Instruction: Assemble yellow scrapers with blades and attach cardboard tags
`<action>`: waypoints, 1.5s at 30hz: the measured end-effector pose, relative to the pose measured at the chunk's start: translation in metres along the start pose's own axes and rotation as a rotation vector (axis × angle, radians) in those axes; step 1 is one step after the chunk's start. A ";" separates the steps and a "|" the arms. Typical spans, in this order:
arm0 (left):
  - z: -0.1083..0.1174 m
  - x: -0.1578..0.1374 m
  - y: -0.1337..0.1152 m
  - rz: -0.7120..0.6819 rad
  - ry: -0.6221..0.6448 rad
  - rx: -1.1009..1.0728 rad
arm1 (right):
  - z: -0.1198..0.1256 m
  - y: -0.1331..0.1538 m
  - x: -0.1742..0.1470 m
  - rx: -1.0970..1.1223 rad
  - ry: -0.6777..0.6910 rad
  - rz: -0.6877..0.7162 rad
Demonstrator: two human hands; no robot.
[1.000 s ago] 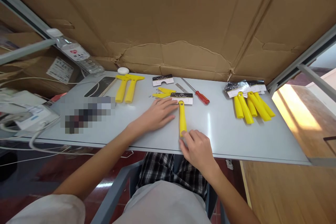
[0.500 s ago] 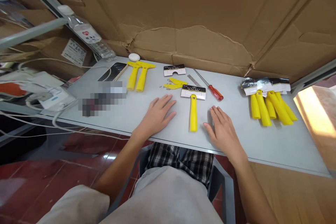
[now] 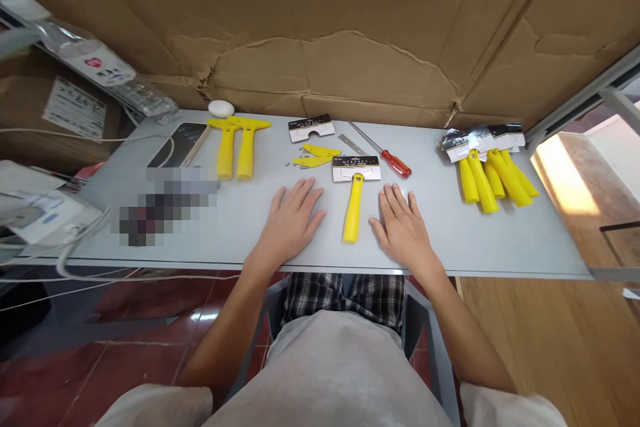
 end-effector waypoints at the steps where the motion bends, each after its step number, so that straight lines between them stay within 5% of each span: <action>1: 0.000 0.000 0.000 -0.004 0.005 0.003 | 0.000 0.000 0.000 0.002 -0.007 -0.002; 8: -0.003 -0.002 0.001 -0.016 0.022 -0.012 | 0.008 -0.002 0.001 0.061 -0.033 -0.011; 14: -0.001 -0.002 0.001 -0.026 0.017 -0.009 | 0.042 0.019 0.023 0.123 -0.138 -0.165; 18: -0.002 -0.002 0.000 -0.036 0.007 0.014 | 0.049 0.041 0.051 0.077 -0.043 -0.297; 23: -0.004 -0.002 0.001 -0.027 -0.005 0.049 | 0.037 0.054 0.074 0.010 0.140 -0.255; 32: -0.003 -0.002 0.002 -0.032 -0.038 0.036 | 0.047 0.042 0.062 0.051 0.131 -0.194; 39: -0.006 0.000 0.004 -0.037 -0.036 0.021 | 0.110 -0.003 0.046 0.038 -0.059 -0.193; 45: -0.006 0.000 0.004 -0.029 -0.037 0.014 | 0.158 -0.118 0.046 -0.101 -0.262 -0.406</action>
Point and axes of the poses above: each hand's wrist, its own x-axis towards the middle knuckle, its own z-axis out of the back of the hand, y = z × x, the point moved 9 cm from there along x, towards the middle knuckle, and after that the axes turned 6 degrees about -z, right-handed, at the moved point
